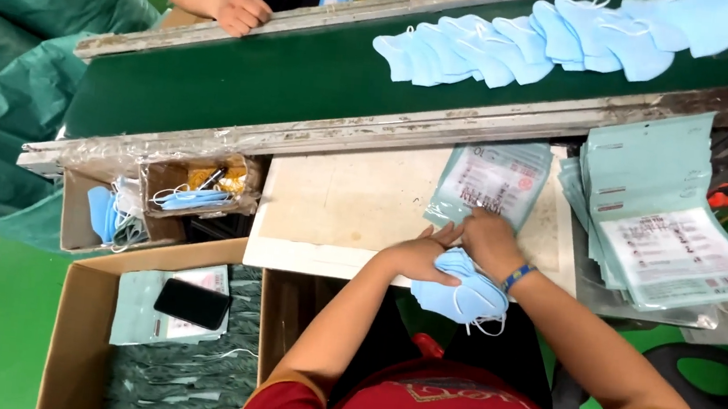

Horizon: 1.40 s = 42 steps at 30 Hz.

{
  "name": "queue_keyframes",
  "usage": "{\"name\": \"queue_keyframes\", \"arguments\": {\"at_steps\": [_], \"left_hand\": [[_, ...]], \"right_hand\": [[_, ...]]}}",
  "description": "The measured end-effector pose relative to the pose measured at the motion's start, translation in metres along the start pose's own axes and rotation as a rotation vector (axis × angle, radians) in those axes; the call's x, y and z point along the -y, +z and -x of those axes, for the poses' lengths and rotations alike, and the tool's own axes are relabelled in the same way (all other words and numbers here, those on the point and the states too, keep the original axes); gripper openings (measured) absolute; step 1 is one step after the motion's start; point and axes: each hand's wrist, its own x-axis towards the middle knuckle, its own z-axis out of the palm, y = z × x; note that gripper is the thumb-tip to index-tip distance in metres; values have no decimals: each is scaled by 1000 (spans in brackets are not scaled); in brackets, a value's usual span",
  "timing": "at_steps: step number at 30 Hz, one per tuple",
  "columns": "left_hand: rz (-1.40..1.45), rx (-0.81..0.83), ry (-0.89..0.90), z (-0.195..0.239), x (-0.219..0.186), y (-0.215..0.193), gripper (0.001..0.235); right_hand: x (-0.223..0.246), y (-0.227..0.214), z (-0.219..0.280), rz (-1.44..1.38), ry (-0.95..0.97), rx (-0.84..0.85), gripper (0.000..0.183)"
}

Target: Packing individual or small groups of masks into plastic sleeves on a conveyor belt system.

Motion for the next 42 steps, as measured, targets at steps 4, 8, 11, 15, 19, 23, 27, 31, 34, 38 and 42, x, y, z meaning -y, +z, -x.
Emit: {"name": "queue_keyframes", "arguments": {"at_steps": [4,8,11,15,19,23,27,31,34,38,42], "left_hand": [[-22,-35,-7,3,4,1,72],[21,-51,-34,3,9,7,70],[44,-97,58,-5,23,13,82],[50,-65,-18,11,-2,-2,77],[362,-115,7,37,19,-8,57],[1019,-321,189,73,33,-20,47],[778,-433,-78,99,-40,-55,39],[603,-607,-273,92,-53,-51,32],[724,-723,-316,89,-50,-42,31],[704,-738,-287,92,-41,-39,32],[559,-634,-364,89,-50,-28,32]], "right_hand": [[2,-22,-17,-121,86,-146,9],[4,-21,-16,28,51,-172,23],[-3,4,-21,101,78,-216,30],[23,-38,-37,-94,-79,-257,36],[34,-59,-28,-199,-29,-251,19],[37,-82,-17,-436,136,-34,19],[67,-120,-16,-445,227,207,24],[104,-90,-4,-239,36,-226,33],[113,-78,3,-169,45,-277,41],[97,-77,5,-213,106,-258,38],[114,-47,22,-188,-71,-311,49]]}}
